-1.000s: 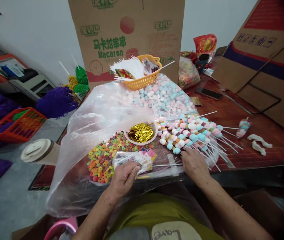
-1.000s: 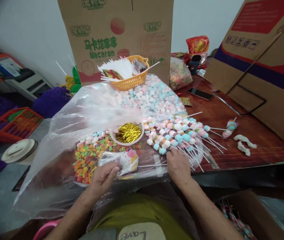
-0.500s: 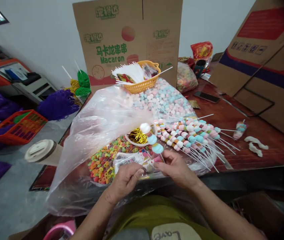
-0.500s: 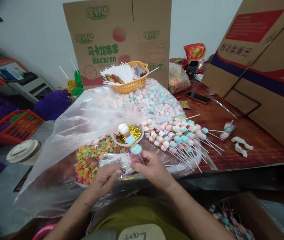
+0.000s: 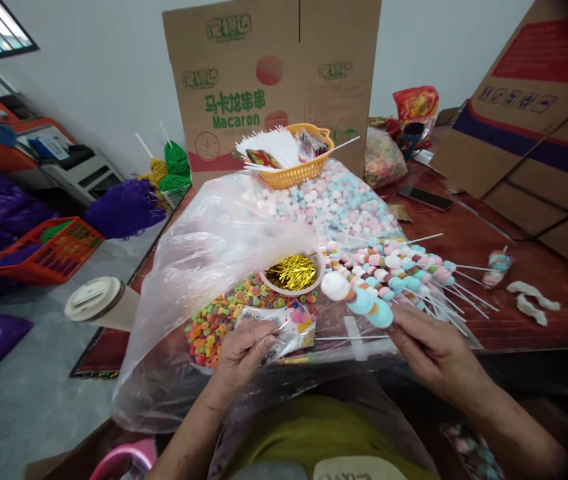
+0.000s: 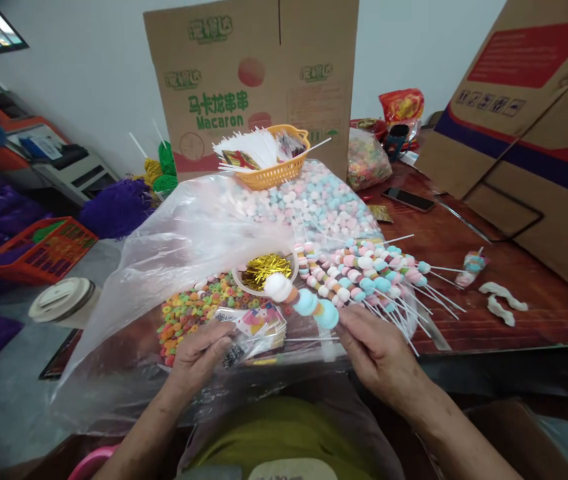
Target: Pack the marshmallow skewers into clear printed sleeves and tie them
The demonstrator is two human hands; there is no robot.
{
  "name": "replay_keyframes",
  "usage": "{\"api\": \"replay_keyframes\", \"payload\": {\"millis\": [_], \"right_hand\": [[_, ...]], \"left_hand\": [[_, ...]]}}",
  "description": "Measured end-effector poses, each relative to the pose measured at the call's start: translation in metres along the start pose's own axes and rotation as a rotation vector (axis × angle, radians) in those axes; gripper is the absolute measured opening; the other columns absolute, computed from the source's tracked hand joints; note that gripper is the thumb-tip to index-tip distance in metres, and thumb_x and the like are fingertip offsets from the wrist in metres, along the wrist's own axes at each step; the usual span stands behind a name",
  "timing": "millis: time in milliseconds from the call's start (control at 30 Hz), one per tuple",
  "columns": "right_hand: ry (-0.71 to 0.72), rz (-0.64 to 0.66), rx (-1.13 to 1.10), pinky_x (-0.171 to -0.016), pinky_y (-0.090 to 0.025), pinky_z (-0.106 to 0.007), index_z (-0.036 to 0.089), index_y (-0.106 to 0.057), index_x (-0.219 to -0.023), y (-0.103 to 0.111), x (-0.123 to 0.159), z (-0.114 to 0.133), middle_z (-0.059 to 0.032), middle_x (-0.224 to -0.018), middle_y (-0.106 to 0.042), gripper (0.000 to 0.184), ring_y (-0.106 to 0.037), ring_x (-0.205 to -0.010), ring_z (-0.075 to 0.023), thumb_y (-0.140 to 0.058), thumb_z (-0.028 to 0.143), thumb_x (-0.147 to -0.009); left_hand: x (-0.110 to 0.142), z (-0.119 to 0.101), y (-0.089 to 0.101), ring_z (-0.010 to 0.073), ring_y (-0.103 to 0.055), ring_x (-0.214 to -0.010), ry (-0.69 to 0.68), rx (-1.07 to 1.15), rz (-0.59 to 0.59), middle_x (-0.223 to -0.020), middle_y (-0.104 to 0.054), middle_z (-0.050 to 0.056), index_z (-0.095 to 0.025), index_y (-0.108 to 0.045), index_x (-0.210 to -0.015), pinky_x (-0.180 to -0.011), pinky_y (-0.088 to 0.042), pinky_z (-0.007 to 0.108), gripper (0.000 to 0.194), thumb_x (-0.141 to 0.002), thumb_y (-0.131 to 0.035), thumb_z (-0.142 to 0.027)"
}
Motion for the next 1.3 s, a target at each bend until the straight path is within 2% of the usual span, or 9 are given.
{"api": "replay_keyframes", "payload": {"millis": [133,333,467,533,700,933,1033,1167,1300], "right_hand": [[0.176,0.037,0.282,-0.075,-0.050,-0.030,0.023,-0.052,-0.119,0.005,0.008,0.009,-0.0076,-0.097,-0.065,0.039,-0.061,-0.086,-0.0182,-0.046,0.010,-0.083],[0.276,0.038,0.543,-0.077,-0.048,-0.037,0.023,-0.053,-0.120,0.018,0.014,0.003,-0.0077,-0.092,-0.066,0.042,-0.061,-0.084,-0.0225,-0.041,0.010,-0.082],[0.211,-0.055,0.487,-0.075,-0.048,-0.036,0.022,-0.051,-0.122,0.033,0.017,0.002,-0.0102,-0.090,-0.065,0.042,-0.060,-0.082,-0.0229,-0.049,0.011,-0.082],[0.199,-0.073,0.432,-0.072,-0.048,-0.034,0.022,-0.050,-0.123,0.033,0.017,0.006,-0.0089,-0.087,-0.065,0.043,-0.059,-0.078,-0.0207,-0.050,0.011,-0.082],[0.213,-0.025,0.430,-0.070,-0.048,-0.032,0.022,-0.053,-0.120,0.025,0.016,0.014,-0.0055,-0.084,-0.065,0.041,-0.059,-0.073,-0.0177,-0.045,0.009,-0.083],[0.249,-0.051,0.481,-0.063,-0.046,-0.030,0.025,-0.060,-0.109,0.035,0.017,0.013,-0.0046,-0.080,-0.067,0.034,-0.058,-0.069,-0.0173,-0.040,0.013,-0.084],[0.228,-0.044,0.479,-0.065,-0.047,-0.030,0.024,-0.060,-0.110,0.034,0.016,0.013,-0.0043,-0.080,-0.067,0.034,-0.058,-0.068,-0.0162,-0.041,0.011,-0.084],[0.193,-0.009,0.473,-0.064,-0.046,-0.030,0.025,-0.061,-0.109,0.030,0.017,0.011,-0.0036,-0.077,-0.067,0.032,-0.057,-0.067,-0.0163,-0.039,0.015,-0.087],[0.256,-0.062,0.502,-0.064,-0.044,-0.031,0.026,-0.061,-0.108,0.034,0.023,0.014,-0.0036,-0.081,-0.067,0.030,-0.056,-0.067,-0.0162,-0.044,0.015,-0.087]], "left_hand": [[-0.004,-0.006,0.002,0.0171,-0.064,-0.073,-0.039,-0.006,0.008,-0.082,-0.072,0.005,-0.021,-0.069,-0.090,-0.076,-0.048,0.032,0.021,-0.084,-0.052,-0.030],[-0.002,-0.002,0.001,0.0158,-0.061,-0.068,0.049,0.023,0.050,-0.073,-0.070,0.005,-0.019,-0.071,-0.086,-0.067,-0.048,0.028,0.023,-0.084,-0.052,-0.033],[0.003,0.004,-0.006,0.0150,-0.061,-0.064,0.112,0.098,0.106,-0.070,-0.069,0.004,-0.019,-0.071,-0.088,-0.064,-0.048,0.027,0.025,-0.084,-0.051,-0.034],[0.004,0.006,-0.009,0.0156,-0.061,-0.065,0.149,0.116,0.119,-0.071,-0.069,0.004,-0.018,-0.071,-0.087,-0.065,-0.048,0.027,0.027,-0.084,-0.051,-0.036],[0.002,0.006,-0.009,0.0175,-0.062,-0.070,0.199,0.119,0.103,-0.075,-0.070,0.005,-0.018,-0.071,-0.087,-0.068,-0.049,0.029,0.030,-0.083,-0.050,-0.040],[0.002,0.007,-0.011,0.0145,-0.058,-0.061,0.199,0.148,0.175,-0.067,-0.067,0.003,-0.017,-0.072,-0.084,-0.061,-0.045,0.025,0.028,-0.083,-0.052,-0.037],[0.001,0.008,-0.015,0.0147,-0.057,-0.062,0.243,0.170,0.194,-0.066,-0.065,0.003,-0.016,-0.071,-0.082,-0.060,-0.044,0.025,0.031,-0.082,-0.052,-0.040],[0.000,0.012,-0.016,0.0139,-0.055,-0.059,0.342,0.201,0.147,-0.064,-0.064,0.003,-0.014,-0.070,-0.071,-0.057,-0.043,0.023,0.036,-0.082,-0.052,-0.043],[0.002,0.016,-0.017,0.0135,-0.054,-0.058,0.383,0.189,0.143,-0.061,-0.061,0.001,-0.014,-0.068,-0.067,-0.057,-0.042,0.023,0.037,-0.081,-0.052,-0.045]]}}
Point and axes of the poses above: each hand's wrist, its own x-axis away from the middle knuckle, its own y-axis out of the back of the hand, z = x × y, the point moved 8 cm from there along -x, towards the middle knuckle
